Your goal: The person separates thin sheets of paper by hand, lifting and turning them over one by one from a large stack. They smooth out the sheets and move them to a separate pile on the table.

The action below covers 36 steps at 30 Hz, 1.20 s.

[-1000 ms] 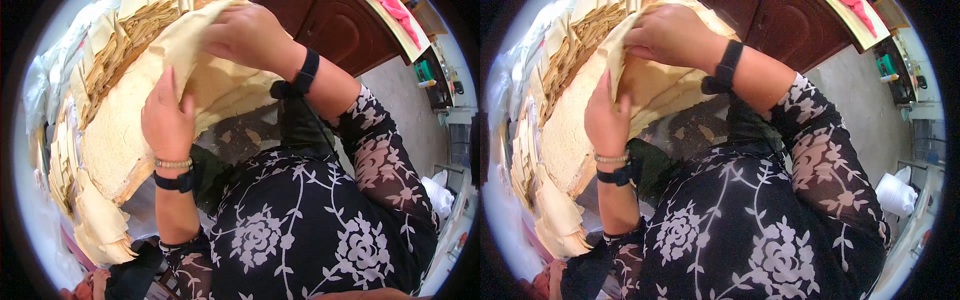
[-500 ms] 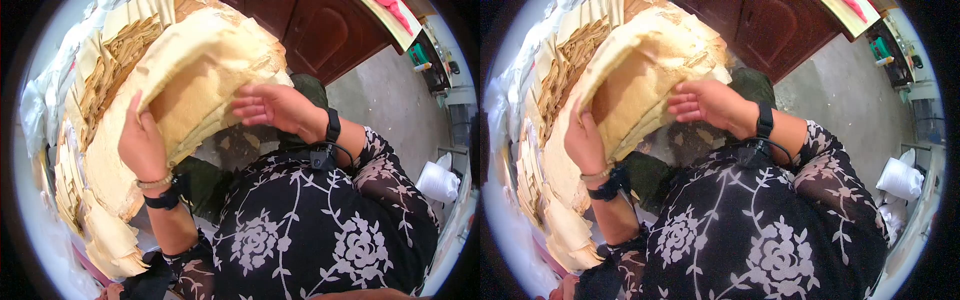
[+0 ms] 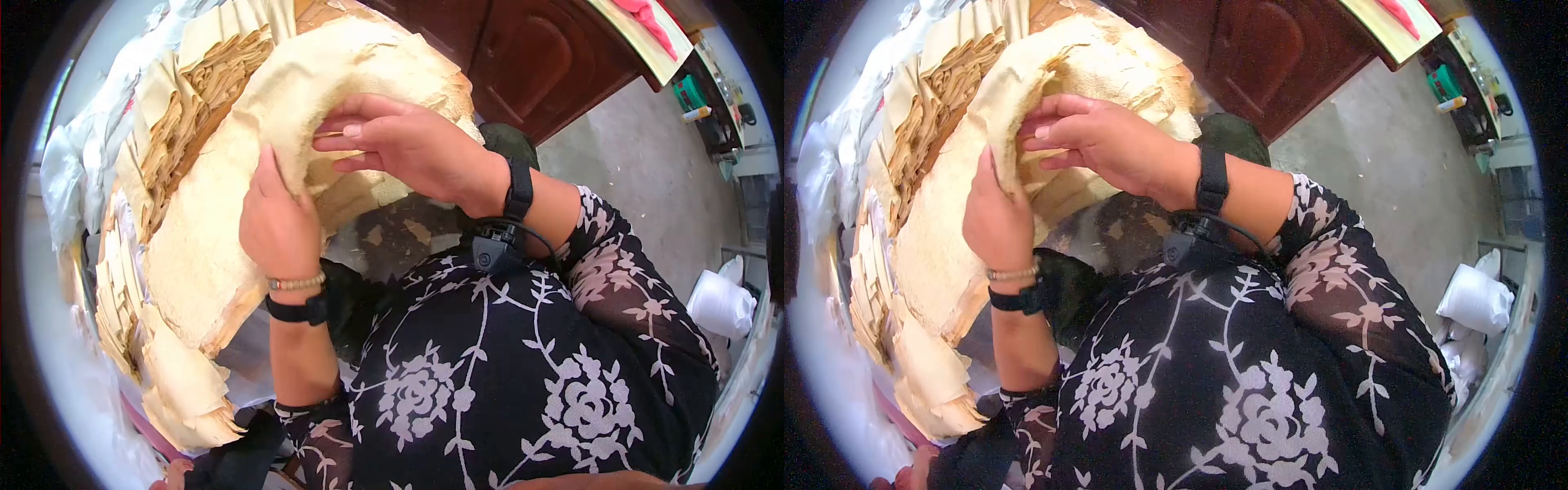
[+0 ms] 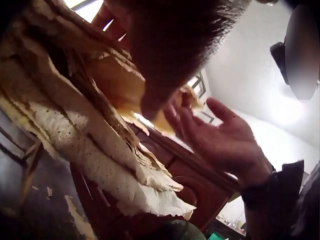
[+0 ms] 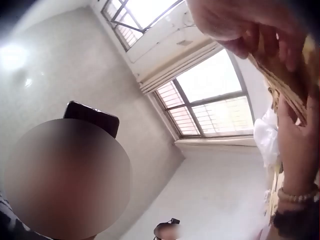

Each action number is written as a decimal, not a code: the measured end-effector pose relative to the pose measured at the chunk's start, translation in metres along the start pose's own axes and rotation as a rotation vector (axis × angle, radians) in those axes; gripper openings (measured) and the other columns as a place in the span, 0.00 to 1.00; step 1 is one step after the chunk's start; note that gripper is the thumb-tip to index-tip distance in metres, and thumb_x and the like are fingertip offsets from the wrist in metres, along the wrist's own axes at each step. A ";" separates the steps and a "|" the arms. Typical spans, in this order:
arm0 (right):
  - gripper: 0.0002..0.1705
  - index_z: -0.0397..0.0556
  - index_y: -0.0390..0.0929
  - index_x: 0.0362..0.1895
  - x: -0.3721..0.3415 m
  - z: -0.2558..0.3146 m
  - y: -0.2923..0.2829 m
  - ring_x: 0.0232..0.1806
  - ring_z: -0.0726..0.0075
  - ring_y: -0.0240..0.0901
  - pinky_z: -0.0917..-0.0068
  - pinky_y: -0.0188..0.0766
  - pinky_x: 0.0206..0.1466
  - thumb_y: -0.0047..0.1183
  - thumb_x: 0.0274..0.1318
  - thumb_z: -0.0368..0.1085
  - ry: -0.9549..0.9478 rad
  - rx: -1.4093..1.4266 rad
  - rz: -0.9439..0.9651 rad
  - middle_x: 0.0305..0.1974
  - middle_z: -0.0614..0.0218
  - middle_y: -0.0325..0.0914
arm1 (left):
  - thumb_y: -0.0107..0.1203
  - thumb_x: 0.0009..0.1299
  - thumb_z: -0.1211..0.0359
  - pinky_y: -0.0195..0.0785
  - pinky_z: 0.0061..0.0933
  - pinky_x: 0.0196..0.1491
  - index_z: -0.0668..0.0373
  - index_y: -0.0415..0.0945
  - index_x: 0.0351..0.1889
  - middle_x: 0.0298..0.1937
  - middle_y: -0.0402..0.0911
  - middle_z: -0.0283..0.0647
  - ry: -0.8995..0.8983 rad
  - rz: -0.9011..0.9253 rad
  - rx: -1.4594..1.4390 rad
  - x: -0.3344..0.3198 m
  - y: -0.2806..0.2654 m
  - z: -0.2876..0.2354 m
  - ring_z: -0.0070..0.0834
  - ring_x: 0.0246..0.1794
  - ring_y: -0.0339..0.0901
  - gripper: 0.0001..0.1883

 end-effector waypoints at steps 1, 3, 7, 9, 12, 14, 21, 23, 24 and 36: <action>0.27 0.36 0.66 0.68 0.002 0.001 0.008 0.70 0.60 0.68 0.64 0.67 0.67 0.50 0.69 0.37 -0.002 -0.002 0.069 0.65 0.54 0.72 | 0.60 0.66 0.66 0.76 0.45 0.45 0.50 0.76 0.63 0.47 0.85 0.48 -0.122 0.059 0.075 0.003 0.005 0.015 0.49 0.45 0.83 0.24; 0.27 0.43 0.69 0.67 0.008 -0.008 0.000 0.70 0.57 0.68 0.64 0.67 0.68 0.52 0.67 0.37 -0.006 -0.124 0.093 0.65 0.54 0.73 | 0.58 0.67 0.68 0.75 0.47 0.41 0.48 0.78 0.61 0.41 0.86 0.49 -0.162 0.045 0.065 0.012 -0.008 0.029 0.50 0.40 0.84 0.22; 0.27 0.59 0.76 0.64 -0.005 -0.006 0.016 0.71 0.49 0.64 0.59 0.64 0.70 0.60 0.60 0.43 -0.718 -1.560 0.063 0.65 0.60 0.73 | 0.58 0.69 0.69 0.74 0.46 0.41 0.52 0.81 0.54 0.37 0.85 0.52 -0.124 -0.090 -0.095 0.035 -0.061 0.056 0.52 0.38 0.83 0.15; 0.29 0.58 0.77 0.63 0.003 -0.033 0.011 0.72 0.52 0.62 0.57 0.60 0.72 0.63 0.58 0.47 -0.547 -1.784 0.208 0.67 0.61 0.71 | 0.57 0.73 0.66 0.74 0.39 0.45 0.58 0.82 0.53 0.41 0.86 0.51 -0.243 -0.105 -0.221 0.043 -0.085 0.086 0.45 0.40 0.84 0.13; 0.29 0.58 0.77 0.63 0.003 -0.035 0.020 0.72 0.54 0.61 0.52 0.55 0.74 0.61 0.58 0.51 -0.546 -1.834 0.165 0.69 0.61 0.68 | 0.57 0.76 0.63 0.71 0.30 0.53 0.68 0.80 0.57 0.50 0.87 0.42 -0.305 -0.199 -0.429 0.050 -0.126 0.109 0.27 0.47 0.81 0.18; 0.29 0.59 0.76 0.63 0.007 -0.038 0.033 0.74 0.53 0.60 0.50 0.54 0.75 0.60 0.59 0.53 -0.505 -1.843 0.153 0.70 0.60 0.68 | 0.57 0.76 0.63 0.71 0.29 0.54 0.68 0.80 0.57 0.50 0.87 0.42 -0.335 -0.220 -0.403 0.053 -0.141 0.118 0.26 0.47 0.81 0.18; 0.33 0.62 0.73 0.68 0.035 -0.092 0.105 0.78 0.52 0.54 0.43 0.45 0.79 0.50 0.64 0.62 -0.728 -1.712 0.435 0.74 0.64 0.64 | 0.58 0.76 0.63 0.71 0.27 0.54 0.67 0.81 0.57 0.51 0.87 0.41 -0.383 -0.325 -0.328 0.053 -0.194 0.152 0.26 0.49 0.81 0.18; 0.34 0.62 0.71 0.69 0.046 -0.109 0.090 0.77 0.53 0.55 0.41 0.47 0.77 0.49 0.65 0.63 -0.673 -1.803 0.430 0.73 0.64 0.64 | 0.58 0.76 0.63 0.71 0.27 0.55 0.66 0.80 0.57 0.52 0.86 0.41 -0.414 -0.371 -0.317 0.050 -0.229 0.172 0.26 0.50 0.81 0.18; 0.35 0.62 0.71 0.69 0.046 -0.108 0.091 0.77 0.53 0.56 0.40 0.50 0.75 0.48 0.65 0.64 -0.695 -1.814 0.419 0.73 0.64 0.65 | 0.58 0.77 0.64 0.71 0.28 0.55 0.67 0.79 0.59 0.54 0.86 0.41 -0.419 -0.429 -0.280 0.049 -0.254 0.185 0.26 0.50 0.81 0.19; 0.38 0.63 0.69 0.71 0.051 -0.105 0.095 0.79 0.55 0.51 0.38 0.45 0.77 0.48 0.64 0.67 -0.563 -1.873 0.474 0.75 0.67 0.63 | 0.60 0.64 0.66 0.76 0.45 0.51 0.63 0.79 0.47 0.46 0.83 0.55 -0.231 -0.474 1.068 0.061 -0.498 0.297 0.50 0.47 0.82 0.15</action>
Point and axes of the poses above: each hand's wrist, its own x-axis towards the middle knuckle, its own y-axis out of the palm, z = x × y, the point moved 10 cm from there along x, towards the middle knuckle
